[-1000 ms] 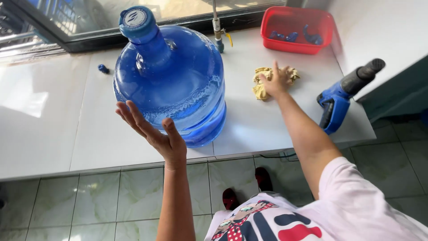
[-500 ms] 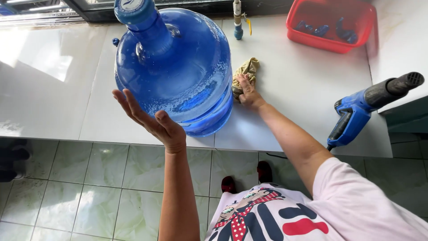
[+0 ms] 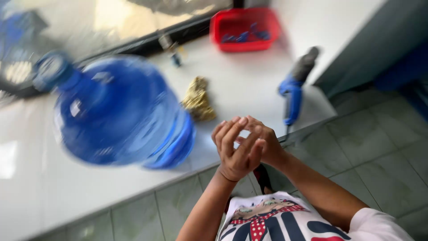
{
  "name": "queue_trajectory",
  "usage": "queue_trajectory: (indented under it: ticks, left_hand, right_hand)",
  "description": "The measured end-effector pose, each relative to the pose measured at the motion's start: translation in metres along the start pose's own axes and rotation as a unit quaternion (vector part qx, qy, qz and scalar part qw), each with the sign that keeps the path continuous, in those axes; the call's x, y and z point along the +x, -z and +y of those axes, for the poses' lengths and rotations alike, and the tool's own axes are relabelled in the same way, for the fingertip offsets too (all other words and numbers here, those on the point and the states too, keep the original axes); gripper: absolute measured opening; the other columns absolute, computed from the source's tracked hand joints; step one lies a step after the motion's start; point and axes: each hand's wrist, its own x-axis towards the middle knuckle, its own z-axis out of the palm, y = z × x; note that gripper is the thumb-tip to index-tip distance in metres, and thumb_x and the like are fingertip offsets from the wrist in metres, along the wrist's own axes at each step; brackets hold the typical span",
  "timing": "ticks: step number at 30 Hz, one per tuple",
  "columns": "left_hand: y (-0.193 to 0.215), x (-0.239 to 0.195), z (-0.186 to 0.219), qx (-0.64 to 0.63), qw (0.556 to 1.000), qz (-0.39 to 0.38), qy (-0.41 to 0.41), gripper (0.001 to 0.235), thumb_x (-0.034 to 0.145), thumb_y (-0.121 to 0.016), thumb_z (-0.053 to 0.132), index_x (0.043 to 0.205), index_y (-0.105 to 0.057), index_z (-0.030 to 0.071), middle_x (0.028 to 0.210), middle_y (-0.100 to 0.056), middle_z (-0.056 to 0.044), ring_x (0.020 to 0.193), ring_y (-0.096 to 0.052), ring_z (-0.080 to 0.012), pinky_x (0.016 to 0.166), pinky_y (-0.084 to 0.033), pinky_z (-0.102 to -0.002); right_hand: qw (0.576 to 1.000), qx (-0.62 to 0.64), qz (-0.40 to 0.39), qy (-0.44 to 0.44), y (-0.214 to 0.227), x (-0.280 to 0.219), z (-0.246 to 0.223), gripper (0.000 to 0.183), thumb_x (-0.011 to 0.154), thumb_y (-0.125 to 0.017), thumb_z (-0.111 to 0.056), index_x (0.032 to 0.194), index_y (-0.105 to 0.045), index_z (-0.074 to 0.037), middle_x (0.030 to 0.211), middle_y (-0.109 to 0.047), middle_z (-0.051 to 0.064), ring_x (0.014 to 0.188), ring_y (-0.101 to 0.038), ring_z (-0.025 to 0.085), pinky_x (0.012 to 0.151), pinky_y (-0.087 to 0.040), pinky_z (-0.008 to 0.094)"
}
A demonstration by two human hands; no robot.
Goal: Fill and heat-seal large blue plastic water jugs.
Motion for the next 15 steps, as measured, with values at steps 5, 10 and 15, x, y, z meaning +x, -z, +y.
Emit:
queue_trajectory:
  ticks: [5,10,15]
  left_hand:
    - [-0.074,0.100,0.038,-0.068,0.997,-0.017,-0.042,0.029,0.097,-0.071,0.022,0.125,-0.070,0.013,0.136,-0.062,-0.012,0.127,-0.059,-0.0321,0.114,-0.042,-0.048]
    - [-0.168,0.183,0.073,-0.072,0.995,-0.041,-0.056,0.032,0.098,-0.071,0.017,0.130,-0.069,0.014,0.136,-0.064,-0.007,0.126,-0.060,-0.0291,0.114,-0.040,-0.044]
    - [-0.294,0.235,0.075,-0.032,0.995,-0.076,-0.056,0.029,0.096,-0.072,0.014,0.125,-0.071,0.016,0.129,-0.065,-0.003,0.124,-0.060,-0.0270,0.114,-0.039,-0.044]
  right_hand:
    - [0.988,-0.083,0.127,0.037,0.138,0.048,-0.045,0.036,0.095,-0.070,-0.010,0.131,-0.065,-0.006,0.130,-0.070,0.014,0.126,-0.068,0.031,0.107,-0.055,0.040]
    - [0.967,-0.146,0.195,0.079,0.261,0.090,-0.015,0.032,0.102,-0.068,-0.013,0.132,-0.064,-0.005,0.128,-0.070,0.013,0.120,-0.071,0.029,0.103,-0.057,0.039]
    - [0.947,-0.243,0.182,0.107,0.363,0.137,0.051,0.028,0.105,-0.065,-0.010,0.132,-0.066,-0.004,0.134,-0.069,0.016,0.124,-0.068,0.032,0.105,-0.055,0.041]
